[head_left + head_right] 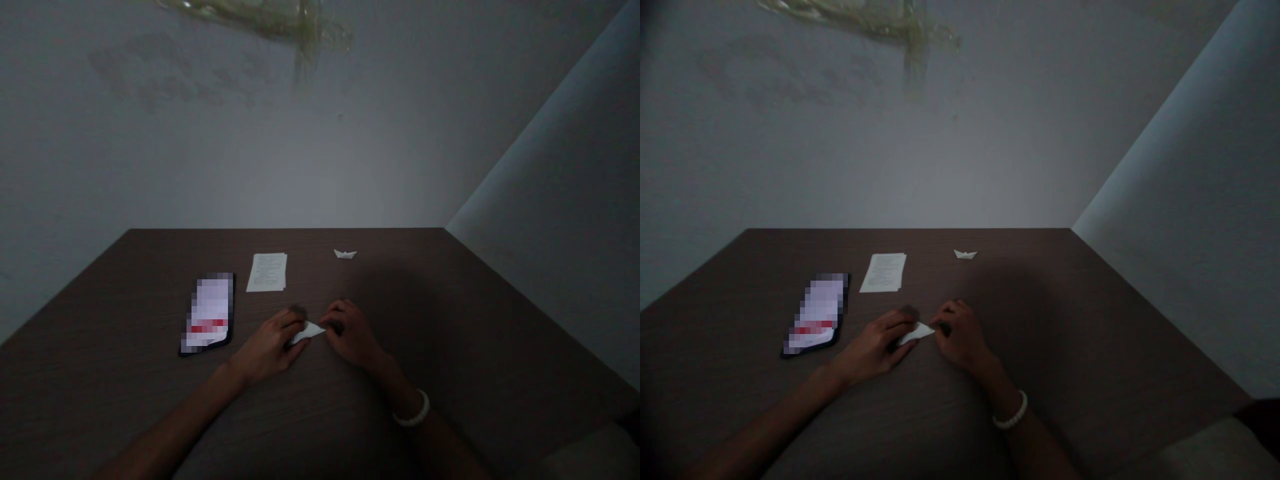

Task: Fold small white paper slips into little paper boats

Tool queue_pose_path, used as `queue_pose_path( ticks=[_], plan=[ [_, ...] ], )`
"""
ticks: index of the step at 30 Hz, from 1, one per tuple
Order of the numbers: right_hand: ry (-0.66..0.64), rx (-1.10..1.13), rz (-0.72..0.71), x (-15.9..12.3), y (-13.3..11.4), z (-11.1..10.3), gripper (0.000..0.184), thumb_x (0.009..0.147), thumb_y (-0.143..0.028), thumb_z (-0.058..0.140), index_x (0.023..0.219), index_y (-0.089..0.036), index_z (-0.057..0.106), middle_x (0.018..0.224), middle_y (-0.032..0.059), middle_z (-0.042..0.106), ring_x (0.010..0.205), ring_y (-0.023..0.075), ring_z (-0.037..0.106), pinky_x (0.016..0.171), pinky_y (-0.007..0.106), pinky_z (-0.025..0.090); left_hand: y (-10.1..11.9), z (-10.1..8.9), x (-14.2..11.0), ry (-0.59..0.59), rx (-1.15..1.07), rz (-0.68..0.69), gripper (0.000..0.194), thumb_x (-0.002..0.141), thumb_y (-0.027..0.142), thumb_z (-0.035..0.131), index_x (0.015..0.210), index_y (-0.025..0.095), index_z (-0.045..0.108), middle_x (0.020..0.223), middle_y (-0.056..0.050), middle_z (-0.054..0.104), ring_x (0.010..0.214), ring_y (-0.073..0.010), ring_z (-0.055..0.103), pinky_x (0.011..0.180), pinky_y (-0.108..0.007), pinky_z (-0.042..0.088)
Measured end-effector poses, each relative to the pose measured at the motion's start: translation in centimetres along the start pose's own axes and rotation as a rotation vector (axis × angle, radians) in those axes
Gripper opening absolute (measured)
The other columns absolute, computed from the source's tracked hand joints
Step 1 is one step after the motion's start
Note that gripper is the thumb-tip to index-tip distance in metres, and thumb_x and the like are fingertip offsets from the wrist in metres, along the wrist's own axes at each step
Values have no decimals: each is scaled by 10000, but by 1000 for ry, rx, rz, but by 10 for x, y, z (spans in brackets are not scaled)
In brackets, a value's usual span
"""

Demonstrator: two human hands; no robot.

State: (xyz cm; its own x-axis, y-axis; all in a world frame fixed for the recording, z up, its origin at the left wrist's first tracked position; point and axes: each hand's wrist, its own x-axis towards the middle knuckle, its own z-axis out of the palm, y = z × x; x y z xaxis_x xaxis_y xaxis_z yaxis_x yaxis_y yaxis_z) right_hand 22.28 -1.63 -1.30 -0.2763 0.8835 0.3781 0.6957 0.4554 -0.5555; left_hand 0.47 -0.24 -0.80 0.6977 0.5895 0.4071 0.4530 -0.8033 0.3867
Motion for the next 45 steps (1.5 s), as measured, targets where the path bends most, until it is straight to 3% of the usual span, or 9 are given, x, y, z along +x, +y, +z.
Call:
queue_pose_path(
  ticks=[9, 14, 21, 28, 33, 38, 45],
  plan=[
    [-84, -17, -118, -2, -5, -7, 205, 722, -84, 643, 872, -216, 687, 941, 29, 636, 890, 185, 556, 846, 342, 439, -3, 2, -2, 28, 31, 13, 175, 921, 236, 527, 1008, 144, 648, 1049, -109, 626, 998, -223, 590, 864, -378, 534],
    [-77, -49, -127, -2, -7, -7, 113, 762, -193, 688, 872, -217, 681, 934, 31, 640, 886, 185, 566, 860, 346, 432, 1, 1, -1, 4, 88, 8, 205, 945, 227, 479, 964, 133, 661, 987, -104, 639, 963, -220, 604, 853, -370, 542],
    [-46, -36, -148, -1, -10, -1, 95, 792, -187, 666, 883, -214, 674, 873, 28, 669, 825, 175, 583, 802, 311, 441, 3, 2, -3, 27, 173, 79, 289, 987, 196, 367, 983, 114, 644, 921, -106, 663, 878, -203, 633, 791, -348, 565],
    [61, 59, -95, 0, -13, 7, 103, 785, -117, 648, 833, -207, 669, 810, 7, 694, 745, 144, 601, 748, 275, 434, -1, 5, -5, 97, 263, 105, 282, 983, 189, 365, 985, 115, 637, 938, -106, 675, 878, -200, 641, 752, -337, 576],
    [61, 52, -46, 0, -16, 9, 87, 768, -123, 650, 760, -210, 655, 767, -9, 693, 708, 139, 602, 728, 271, 435, 0, 4, -7, 98, 364, 121, 277, 980, 185, 364, 968, 130, 635, 952, -101, 684, 850, -200, 644, 666, -313, 569],
    [65, 36, -52, -1, -18, 10, 88, 769, -130, 646, 753, -216, 649, 756, -9, 691, 719, 147, 603, 727, 273, 437, 0, 4, -9, 107, 322, 139, 253, 962, 174, 379, 999, 132, 626, 975, -112, 678, 879, -214, 639, 666, -321, 568],
    [112, 17, -100, 0, -21, 9, 119, 793, -105, 591, 751, -211, 628, 751, -3, 679, 699, 142, 589, 724, 272, 437, 1, 0, -2, 164, 215, -85, 230, 882, 233, 503, 1056, 121, 603, 1021, -126, 654, 937, -249, 607, 794, -394, 552]
  ],
)
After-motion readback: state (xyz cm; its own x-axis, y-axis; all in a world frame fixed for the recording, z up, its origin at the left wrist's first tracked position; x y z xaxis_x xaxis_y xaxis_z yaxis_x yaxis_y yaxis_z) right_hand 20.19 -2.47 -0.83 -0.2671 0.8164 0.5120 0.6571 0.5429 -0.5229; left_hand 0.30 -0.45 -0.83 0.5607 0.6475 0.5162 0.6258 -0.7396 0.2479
